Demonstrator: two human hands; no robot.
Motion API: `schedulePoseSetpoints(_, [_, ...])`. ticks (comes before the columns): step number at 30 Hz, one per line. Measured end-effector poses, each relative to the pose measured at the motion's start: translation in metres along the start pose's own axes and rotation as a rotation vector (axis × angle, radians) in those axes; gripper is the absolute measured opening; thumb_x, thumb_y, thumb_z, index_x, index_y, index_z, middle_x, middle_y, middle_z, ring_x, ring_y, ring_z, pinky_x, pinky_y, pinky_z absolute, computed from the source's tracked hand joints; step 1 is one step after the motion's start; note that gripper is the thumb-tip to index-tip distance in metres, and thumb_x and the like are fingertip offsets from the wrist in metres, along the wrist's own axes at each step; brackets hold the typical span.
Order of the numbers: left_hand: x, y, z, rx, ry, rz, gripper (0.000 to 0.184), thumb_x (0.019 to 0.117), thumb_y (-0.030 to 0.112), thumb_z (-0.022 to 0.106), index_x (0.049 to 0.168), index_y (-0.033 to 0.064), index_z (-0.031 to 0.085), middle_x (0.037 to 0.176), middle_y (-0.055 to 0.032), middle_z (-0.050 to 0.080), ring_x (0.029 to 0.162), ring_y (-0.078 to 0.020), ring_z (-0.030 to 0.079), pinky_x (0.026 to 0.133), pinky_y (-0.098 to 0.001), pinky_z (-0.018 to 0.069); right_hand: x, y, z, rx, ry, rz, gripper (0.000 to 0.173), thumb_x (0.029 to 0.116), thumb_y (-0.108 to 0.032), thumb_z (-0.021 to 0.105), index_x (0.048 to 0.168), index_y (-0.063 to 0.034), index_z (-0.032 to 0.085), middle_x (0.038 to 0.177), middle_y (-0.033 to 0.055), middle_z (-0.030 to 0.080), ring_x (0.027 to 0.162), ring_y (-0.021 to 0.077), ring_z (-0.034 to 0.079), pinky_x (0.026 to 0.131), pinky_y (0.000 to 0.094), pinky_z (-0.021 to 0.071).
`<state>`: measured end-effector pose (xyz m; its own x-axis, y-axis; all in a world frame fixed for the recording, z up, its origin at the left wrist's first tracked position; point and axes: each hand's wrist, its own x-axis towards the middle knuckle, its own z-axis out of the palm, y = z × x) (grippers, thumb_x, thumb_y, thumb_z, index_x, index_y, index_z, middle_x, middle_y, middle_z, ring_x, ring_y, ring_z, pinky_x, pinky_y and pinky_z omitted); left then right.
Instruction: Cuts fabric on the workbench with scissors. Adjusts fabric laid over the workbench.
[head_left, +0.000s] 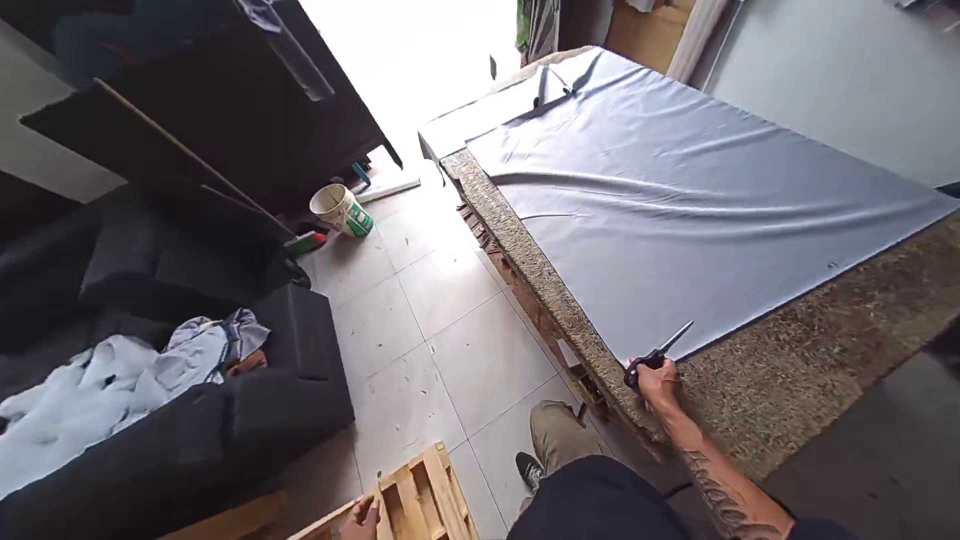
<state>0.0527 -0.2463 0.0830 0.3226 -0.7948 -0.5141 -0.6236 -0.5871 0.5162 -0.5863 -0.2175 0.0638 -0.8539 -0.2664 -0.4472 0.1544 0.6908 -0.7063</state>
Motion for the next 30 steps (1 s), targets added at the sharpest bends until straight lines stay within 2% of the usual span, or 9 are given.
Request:
schedulePoseSetpoints(2, [0.083, 0.068, -0.024, 0.004, 0.046, 0.137, 0.033, 0.1042, 0.017, 0.061, 0.128, -0.0054, 0.064, 0.117, -0.0267, 0.07, 0.103, -0.0382, 0.072, 0.095, -0.0576, 0.0565, 0.003, 0.002, 0.01, 0.043, 0.054, 0.021, 0.054, 0.0865, -0.011, 0.078, 0.133, 0.0031, 0.054, 0.117, 0.0289, 0.065, 0.106, 0.0429, 0.066, 0.09, 0.0633, 0.0529])
schedulePoseSetpoints(5, [0.171, 0.183, -0.011, -0.025, -0.012, 0.293, 0.032, 0.1048, 0.018, 0.06, 0.128, -0.004, 0.065, 0.117, -0.0243, 0.071, 0.102, -0.0356, 0.072, 0.092, -0.0565, 0.0574, 0.003, -0.002, 0.02, 0.118, 0.118, 0.076, 0.053, 0.0863, -0.001, 0.072, 0.134, 0.0043, 0.051, 0.118, 0.0305, 0.062, 0.101, 0.0437, 0.065, 0.083, 0.0632, 0.0539])
schedulePoseSetpoints(7, [0.212, 0.258, 0.021, -0.067, -0.13, 0.373, 0.032, 0.105, 0.017, 0.06, 0.129, -0.0048, 0.064, 0.118, -0.0236, 0.07, 0.104, -0.0337, 0.071, 0.091, -0.0543, 0.0576, 0.004, -0.007, 0.025, 0.118, 0.149, 0.104, 0.056, 0.0857, 0.001, 0.069, 0.138, 0.0044, 0.048, 0.119, 0.0317, 0.061, 0.098, 0.0442, 0.065, 0.079, 0.063, 0.0546])
schedulePoseSetpoints(13, [0.29, 0.462, 0.142, -0.194, -0.468, 0.484, 0.034, 0.1035, 0.014, 0.062, 0.131, -0.0065, 0.06, 0.123, -0.0233, 0.068, 0.11, -0.0302, 0.069, 0.093, -0.0495, 0.058, 0.01, -0.017, 0.039, 0.098, 0.26, 0.174, 0.055, 0.0845, 0.006, 0.069, 0.136, 0.0072, 0.05, 0.123, 0.0343, 0.06, 0.109, 0.0469, 0.062, 0.09, 0.0659, 0.0497])
schedulePoseSetpoints(16, [0.318, 0.566, 0.189, -0.335, -0.531, 0.444, 0.033, 0.1033, 0.014, 0.063, 0.129, -0.0062, 0.06, 0.124, -0.0217, 0.066, 0.11, -0.0273, 0.067, 0.093, -0.0463, 0.0569, 0.009, -0.024, 0.044, 0.097, 0.322, 0.256, 0.053, 0.086, 0.004, 0.069, 0.135, 0.0065, 0.05, 0.122, 0.0349, 0.06, 0.108, 0.0486, 0.062, 0.087, 0.067, 0.0505])
schedulePoseSetpoints(20, [0.363, 0.689, 0.248, -0.459, -0.64, 0.365, 0.039, 0.1035, 0.013, 0.062, 0.139, -0.0022, 0.052, 0.131, -0.0203, 0.062, 0.11, -0.0252, 0.066, 0.093, -0.0419, 0.0565, 0.004, -0.03, 0.051, 0.165, 0.417, 0.369, 0.052, 0.0879, 0.003, 0.067, 0.137, 0.0028, 0.05, 0.121, 0.0328, 0.061, 0.104, 0.0463, 0.063, 0.08, 0.0654, 0.0522])
schedulePoseSetpoints(22, [0.387, 0.743, 0.277, -0.444, -0.688, 0.388, 0.043, 0.1037, 0.013, 0.061, 0.143, -0.0003, 0.05, 0.136, -0.0211, 0.059, 0.113, -0.0272, 0.065, 0.094, -0.0442, 0.0565, 0.005, -0.031, 0.058, 0.174, 0.477, 0.387, 0.053, 0.0878, 0.003, 0.067, 0.138, 0.0033, 0.049, 0.122, 0.033, 0.06, 0.105, 0.0459, 0.063, 0.079, 0.0647, 0.0524])
schedulePoseSetpoints(26, [0.419, 0.825, 0.319, -0.297, -0.752, 0.457, 0.046, 0.1043, 0.018, 0.06, 0.146, 0.003, 0.048, 0.139, -0.0212, 0.057, 0.115, -0.0298, 0.064, 0.093, -0.0488, 0.0567, 0.006, -0.036, 0.07, 0.118, 0.573, 0.459, 0.056, 0.0876, 0.003, 0.068, 0.14, 0.005, 0.049, 0.128, 0.0344, 0.059, 0.118, 0.0479, 0.06, 0.097, 0.0669, 0.0477])
schedulePoseSetpoints(30, [0.454, 0.874, 0.34, -0.188, -0.674, 0.507, 0.042, 0.0981, 0.011, 0.067, 0.138, 0.0046, 0.056, 0.122, -0.015, 0.063, 0.086, -0.0183, 0.062, 0.073, -0.0383, 0.055, 0.015, -0.06, 0.074, -0.003, 0.61, 0.572, 0.056, 0.0879, 0.0, 0.069, 0.14, 0.0063, 0.049, 0.132, 0.036, 0.056, 0.123, 0.0498, 0.057, 0.101, 0.0674, 0.0452])
